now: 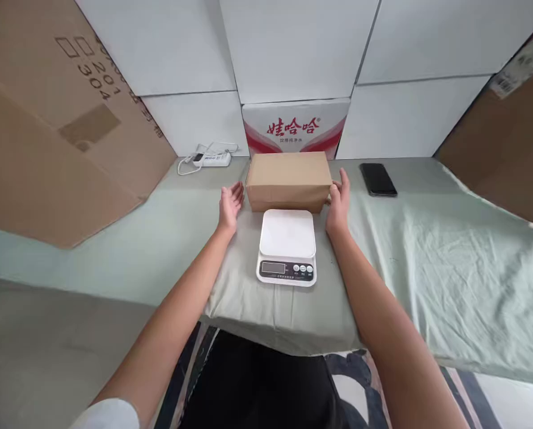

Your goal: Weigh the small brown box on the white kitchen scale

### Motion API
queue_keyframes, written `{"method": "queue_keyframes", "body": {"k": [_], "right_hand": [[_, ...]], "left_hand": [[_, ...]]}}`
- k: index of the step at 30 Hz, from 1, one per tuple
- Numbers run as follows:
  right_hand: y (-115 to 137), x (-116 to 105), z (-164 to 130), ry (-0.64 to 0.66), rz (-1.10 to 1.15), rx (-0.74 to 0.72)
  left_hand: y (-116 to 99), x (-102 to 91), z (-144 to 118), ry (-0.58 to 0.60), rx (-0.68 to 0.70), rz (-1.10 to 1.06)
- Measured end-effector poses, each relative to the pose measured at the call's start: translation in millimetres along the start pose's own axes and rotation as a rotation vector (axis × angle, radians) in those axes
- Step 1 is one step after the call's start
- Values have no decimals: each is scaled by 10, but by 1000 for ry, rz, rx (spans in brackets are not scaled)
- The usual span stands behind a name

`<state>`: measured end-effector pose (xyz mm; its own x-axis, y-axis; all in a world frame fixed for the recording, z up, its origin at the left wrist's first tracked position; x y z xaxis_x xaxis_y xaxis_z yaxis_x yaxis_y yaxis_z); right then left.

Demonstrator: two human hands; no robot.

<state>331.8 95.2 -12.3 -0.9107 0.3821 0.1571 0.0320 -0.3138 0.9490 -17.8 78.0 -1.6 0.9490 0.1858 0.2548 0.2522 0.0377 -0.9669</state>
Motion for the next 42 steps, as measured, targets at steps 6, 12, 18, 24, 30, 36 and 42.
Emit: {"method": "queue_keyframes", "body": {"k": [6, 12, 18, 24, 30, 36, 42], "right_hand": [[74, 70, -85, 119, -78, -131], [9, 58, -40, 145, -171, -156], [95, 110, -65, 177, -209, -196], [185, 198, -130, 257, -170, -209], [402, 166, -245, 197, -155, -243], [721, 104, -378, 193, -173, -312], [902, -157, -672, 204, -206, -377]], "left_hand": [[89, 40, -5, 58, 51, 44], [106, 100, -58, 153, 135, 109], [87, 161, -112, 214, 175, 142], [86, 176, -97, 236, 199, 182], [-63, 214, -168, 296, 309, 229], [-230, 238, -357, 330, 393, 236], [-332, 140, -763, 404, 364, 164]]}}
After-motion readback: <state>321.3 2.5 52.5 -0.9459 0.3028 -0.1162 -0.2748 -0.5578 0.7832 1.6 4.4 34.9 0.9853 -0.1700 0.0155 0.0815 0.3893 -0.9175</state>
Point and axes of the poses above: each hand's wrist, its own z-axis towards the middle knuckle, its own x-axis out of the palm, y = z × x, the point moved 8 cm from there along z, towards the middle knuckle, and after that the axes turned 2 degrees about y, right-handed, at the moved point
